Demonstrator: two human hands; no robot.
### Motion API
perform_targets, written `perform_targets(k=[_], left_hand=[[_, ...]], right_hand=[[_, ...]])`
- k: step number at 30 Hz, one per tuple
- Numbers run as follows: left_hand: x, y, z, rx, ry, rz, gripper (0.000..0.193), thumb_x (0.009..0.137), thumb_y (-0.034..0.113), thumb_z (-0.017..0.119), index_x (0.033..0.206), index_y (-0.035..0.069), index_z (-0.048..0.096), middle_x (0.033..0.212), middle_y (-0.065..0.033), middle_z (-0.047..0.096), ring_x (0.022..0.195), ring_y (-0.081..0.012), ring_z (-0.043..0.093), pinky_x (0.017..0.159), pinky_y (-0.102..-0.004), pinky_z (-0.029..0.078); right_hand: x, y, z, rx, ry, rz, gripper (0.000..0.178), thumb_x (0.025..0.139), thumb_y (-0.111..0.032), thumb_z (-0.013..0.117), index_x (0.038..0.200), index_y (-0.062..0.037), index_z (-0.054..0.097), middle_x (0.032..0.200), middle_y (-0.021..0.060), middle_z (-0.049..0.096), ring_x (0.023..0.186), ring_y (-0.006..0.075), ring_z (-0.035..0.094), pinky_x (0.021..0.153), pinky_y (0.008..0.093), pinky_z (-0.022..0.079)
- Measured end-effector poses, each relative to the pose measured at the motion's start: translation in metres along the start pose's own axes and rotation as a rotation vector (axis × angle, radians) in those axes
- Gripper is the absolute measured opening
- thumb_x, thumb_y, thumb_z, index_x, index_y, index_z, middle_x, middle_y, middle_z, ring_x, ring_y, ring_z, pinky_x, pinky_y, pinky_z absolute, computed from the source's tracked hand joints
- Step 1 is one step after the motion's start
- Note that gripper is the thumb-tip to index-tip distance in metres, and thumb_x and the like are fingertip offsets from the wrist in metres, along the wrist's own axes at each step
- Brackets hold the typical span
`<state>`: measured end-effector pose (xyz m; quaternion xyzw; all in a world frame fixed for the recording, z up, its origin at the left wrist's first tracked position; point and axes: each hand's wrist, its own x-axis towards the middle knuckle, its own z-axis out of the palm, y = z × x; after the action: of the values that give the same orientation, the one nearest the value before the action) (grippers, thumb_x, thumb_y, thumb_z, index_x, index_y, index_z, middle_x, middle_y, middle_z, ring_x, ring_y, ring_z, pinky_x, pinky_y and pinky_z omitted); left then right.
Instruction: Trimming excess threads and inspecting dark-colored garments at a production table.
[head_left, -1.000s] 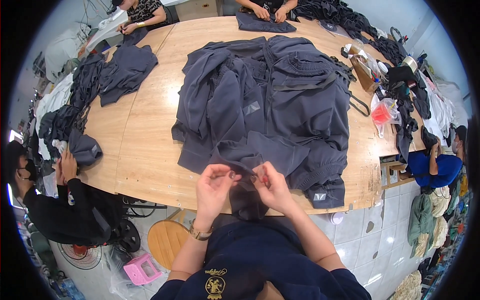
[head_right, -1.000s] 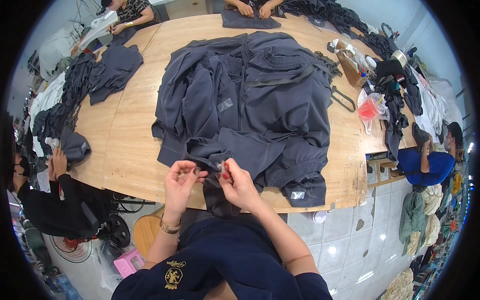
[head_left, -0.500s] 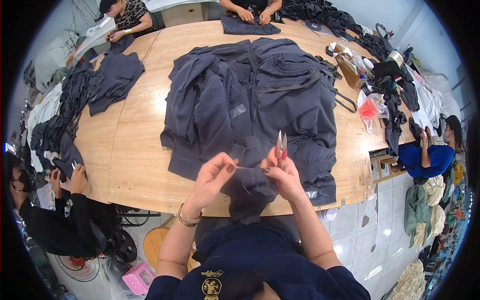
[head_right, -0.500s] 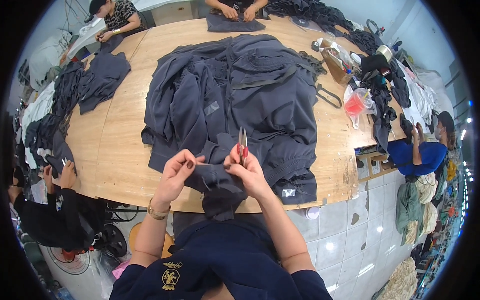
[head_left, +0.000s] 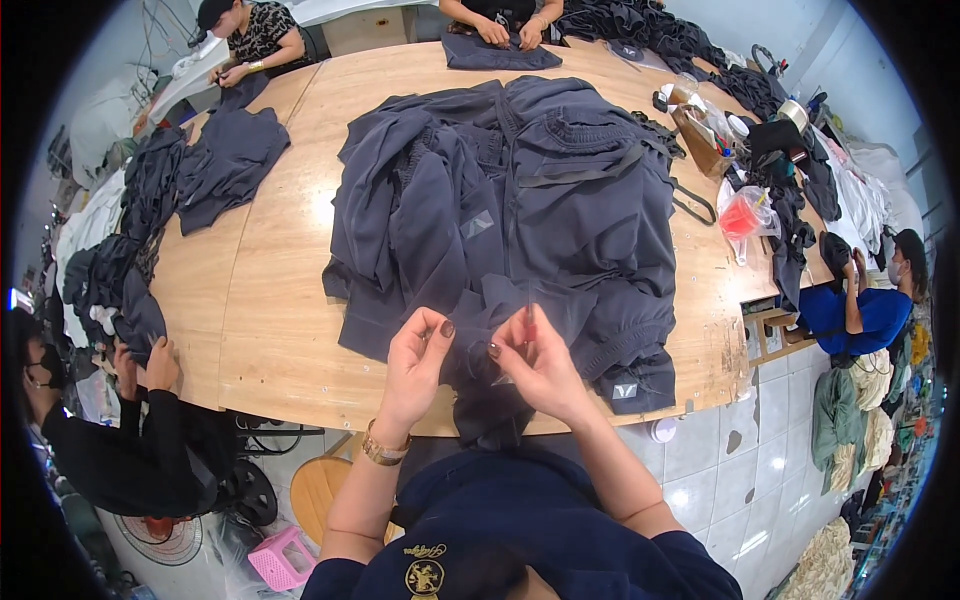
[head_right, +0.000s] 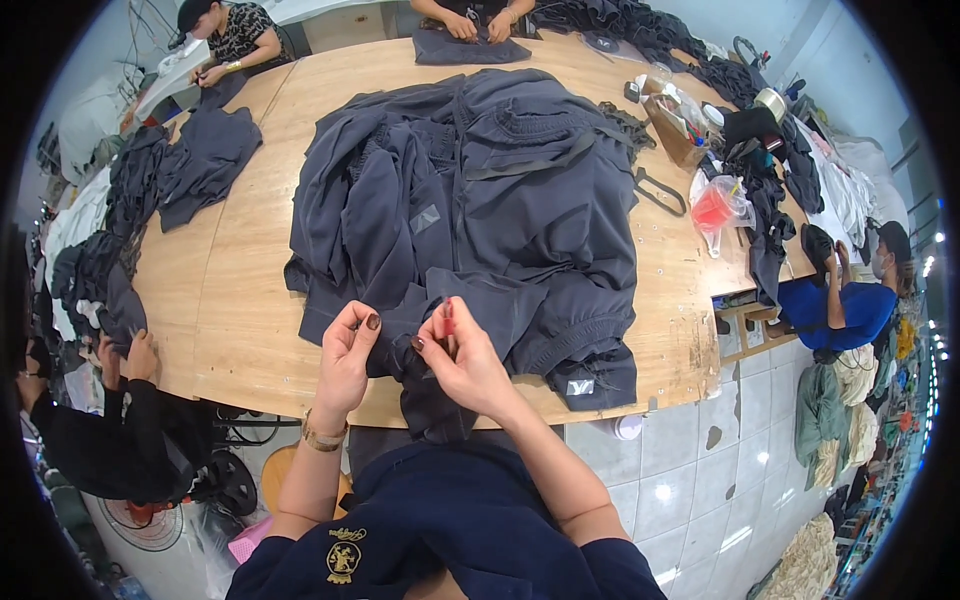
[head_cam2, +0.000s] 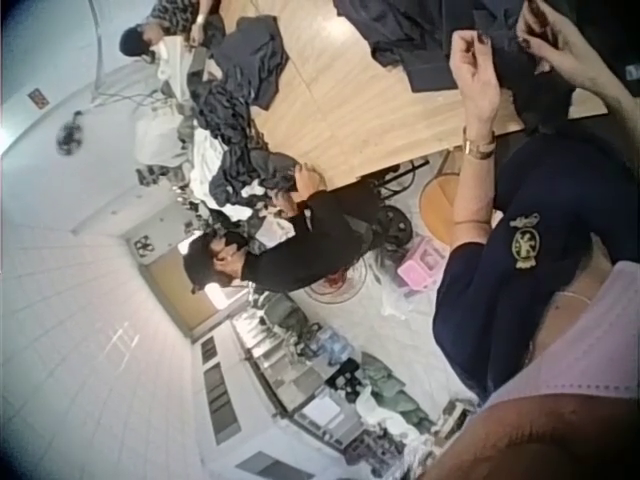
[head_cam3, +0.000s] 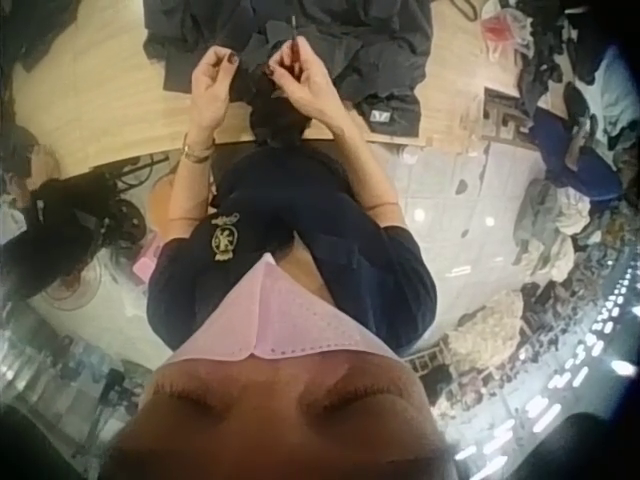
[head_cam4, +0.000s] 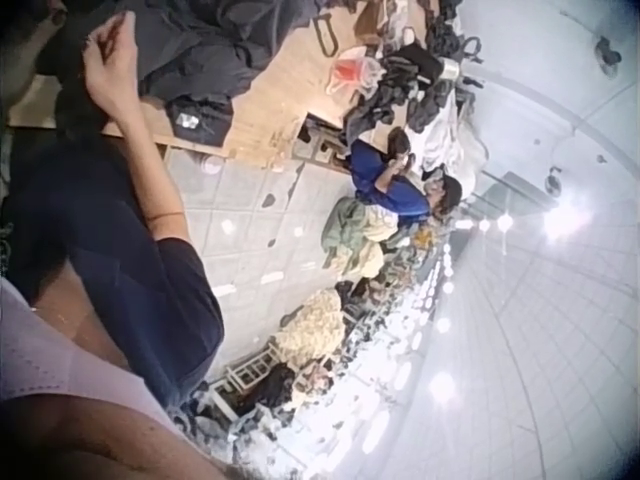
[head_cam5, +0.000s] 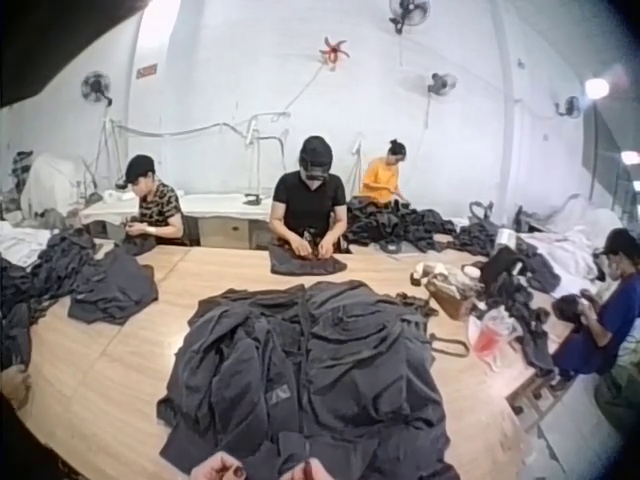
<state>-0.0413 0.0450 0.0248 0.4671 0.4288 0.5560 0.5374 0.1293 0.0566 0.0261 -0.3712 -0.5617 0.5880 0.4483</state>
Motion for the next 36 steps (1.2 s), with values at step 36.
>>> perform_targets(k=[36], left_hand=[[0.007, 0.000, -0.009, -0.079, 0.079, 0.046, 0.011, 0.093, 0.010, 0.052, 0.084, 0.004, 0.051, 0.075, 0.0080, 0.045, 0.069, 0.0009, 0.037, 0.061, -0.0154, 0.031]], right_hand=[[0.006, 0.023, -0.022, -0.428, 0.141, -0.172, 0.041, 0.071, -0.010, 0.072, 0.090, -0.0036, 0.037, 0.087, 0.0090, 0.051, 0.078, 0.0227, 0.045, 0.076, 0.0314, 0.038]])
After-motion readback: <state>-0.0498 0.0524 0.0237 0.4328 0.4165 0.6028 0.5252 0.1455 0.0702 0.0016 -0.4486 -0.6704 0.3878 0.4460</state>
